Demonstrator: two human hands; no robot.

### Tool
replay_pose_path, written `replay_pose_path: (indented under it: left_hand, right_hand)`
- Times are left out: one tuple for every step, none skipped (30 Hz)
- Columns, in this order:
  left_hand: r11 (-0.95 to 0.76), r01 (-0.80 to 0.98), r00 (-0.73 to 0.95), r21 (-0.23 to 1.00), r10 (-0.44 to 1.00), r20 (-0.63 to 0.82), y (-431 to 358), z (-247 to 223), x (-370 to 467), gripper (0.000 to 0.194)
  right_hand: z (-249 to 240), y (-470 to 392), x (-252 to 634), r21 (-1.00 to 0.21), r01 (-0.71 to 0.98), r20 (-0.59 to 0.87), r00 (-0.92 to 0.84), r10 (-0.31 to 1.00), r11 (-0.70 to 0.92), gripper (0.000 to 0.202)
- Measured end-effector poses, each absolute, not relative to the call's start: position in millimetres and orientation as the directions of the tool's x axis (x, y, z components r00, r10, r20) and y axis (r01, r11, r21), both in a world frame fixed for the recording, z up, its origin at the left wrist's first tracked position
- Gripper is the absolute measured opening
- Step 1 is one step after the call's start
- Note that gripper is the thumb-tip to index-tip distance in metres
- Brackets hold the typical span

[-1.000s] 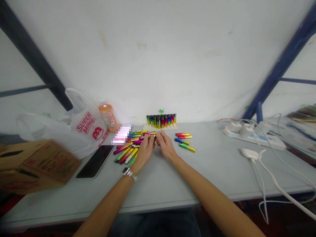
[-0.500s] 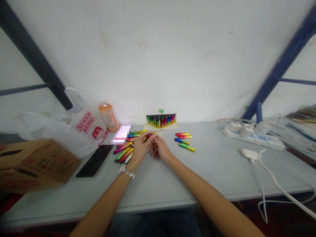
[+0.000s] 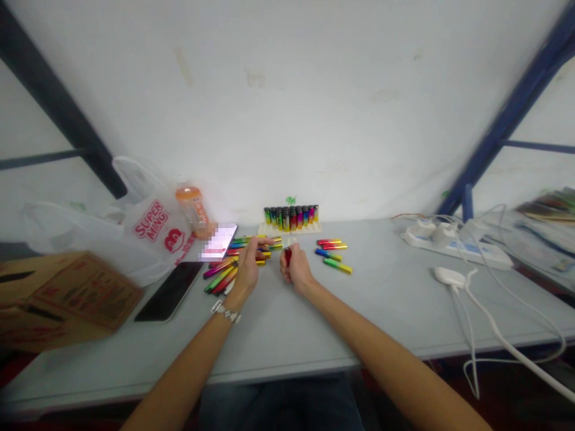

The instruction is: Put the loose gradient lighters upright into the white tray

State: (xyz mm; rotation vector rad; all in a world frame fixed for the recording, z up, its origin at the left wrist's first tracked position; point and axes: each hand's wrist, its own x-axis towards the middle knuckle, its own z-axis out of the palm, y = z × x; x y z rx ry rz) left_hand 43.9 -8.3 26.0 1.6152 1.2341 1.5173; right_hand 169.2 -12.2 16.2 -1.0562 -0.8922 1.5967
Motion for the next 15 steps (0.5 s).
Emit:
replay_pose_path:
  left_hand:
    - [-0.388, 0.227, -0.085, 0.893, 0.906, 0.415, -8.3, 25.9, 44.2, 0.055]
    - [-0.386, 0.219, -0.087, 0.896, 0.907, 0.412, -8.3, 25.5, 45.1, 0.056]
    - [-0.388, 0.206, -0.085, 0.898, 0.908, 0.411, -8.2, 24.8, 46.3, 0.056]
    - [-0.391, 0.194, -0.082, 0.900, 0.908, 0.412, -7.9, 23.8, 47.6, 0.056]
    - [-0.395, 0.186, -0.078, 0.900, 0.907, 0.414, -7.5, 22.8, 48.9, 0.055]
    - [-0.398, 0.181, -0.076, 0.899, 0.906, 0.416, -7.0, 21.6, 49.9, 0.055]
    - [-0.399, 0.177, -0.073, 0.900, 0.906, 0.416, -6.4, 20.5, 50.7, 0.054]
    - [-0.398, 0.172, -0.071, 0.901, 0.907, 0.414, -5.7, 19.4, 51.3, 0.053]
    - [-0.396, 0.165, -0.070, 0.904, 0.909, 0.411, -5.1, 18.4, 51.6, 0.052]
    - [-0.393, 0.155, -0.071, 0.906, 0.910, 0.407, -4.6, 17.6, 51.9, 0.052]
    - [-0.392, 0.146, -0.075, 0.908, 0.911, 0.405, -4.3, 17.0, 52.1, 0.051]
    - [-0.390, 0.140, -0.078, 0.910, 0.912, 0.403, -4.1, 16.5, 52.2, 0.051]
    - [-0.390, 0.141, -0.078, 0.910, 0.912, 0.402, -4.0, 16.1, 52.3, 0.051]
    - [-0.388, 0.145, -0.074, 0.910, 0.913, 0.401, -4.0, 15.8, 52.2, 0.050]
    - [-0.386, 0.152, -0.070, 0.910, 0.914, 0.399, -4.0, 15.6, 52.1, 0.050]
  right_hand:
    - [16.2, -11.9, 169.0, -0.910, -0.338, -0.208, -0.124, 0.970, -0.238, 0.046]
    - [16.6, -11.8, 169.1, -0.905, -0.351, -0.211, -0.118, 0.970, -0.240, 0.046]
    - [17.3, -11.9, 169.4, -0.897, -0.365, -0.218, -0.123, 0.968, -0.249, 0.046]
    - [18.2, -12.2, 169.9, -0.886, -0.381, -0.227, -0.141, 0.964, -0.265, 0.048]
    - [19.2, -12.4, 170.8, -0.873, -0.397, -0.231, -0.172, 0.958, -0.282, 0.050]
    - [20.2, -12.6, 171.8, -0.861, -0.411, -0.232, -0.210, 0.950, -0.301, 0.053]
    - [20.9, -12.8, 173.0, -0.849, -0.421, -0.229, -0.250, 0.941, -0.319, 0.056]
    - [21.3, -12.7, 174.1, -0.841, -0.429, -0.223, -0.282, 0.933, -0.330, 0.058]
    - [21.3, -12.5, 174.9, -0.836, -0.434, -0.217, -0.301, 0.929, -0.336, 0.059]
    - [20.8, -12.2, 175.5, -0.835, -0.437, -0.211, -0.308, 0.928, -0.335, 0.060]
    - [20.0, -11.7, 175.7, -0.837, -0.437, -0.207, -0.305, 0.930, -0.330, 0.058]
    - [19.0, -11.2, 175.4, -0.841, -0.434, -0.206, -0.295, 0.933, -0.323, 0.057]
    - [17.8, -10.6, 174.7, -0.847, -0.427, -0.209, -0.280, 0.937, -0.317, 0.054]
    - [16.6, -10.2, 173.8, -0.855, -0.417, -0.216, -0.255, 0.942, -0.309, 0.052]
    - [15.5, -9.8, 172.6, -0.864, -0.404, -0.224, -0.223, 0.949, -0.299, 0.049]
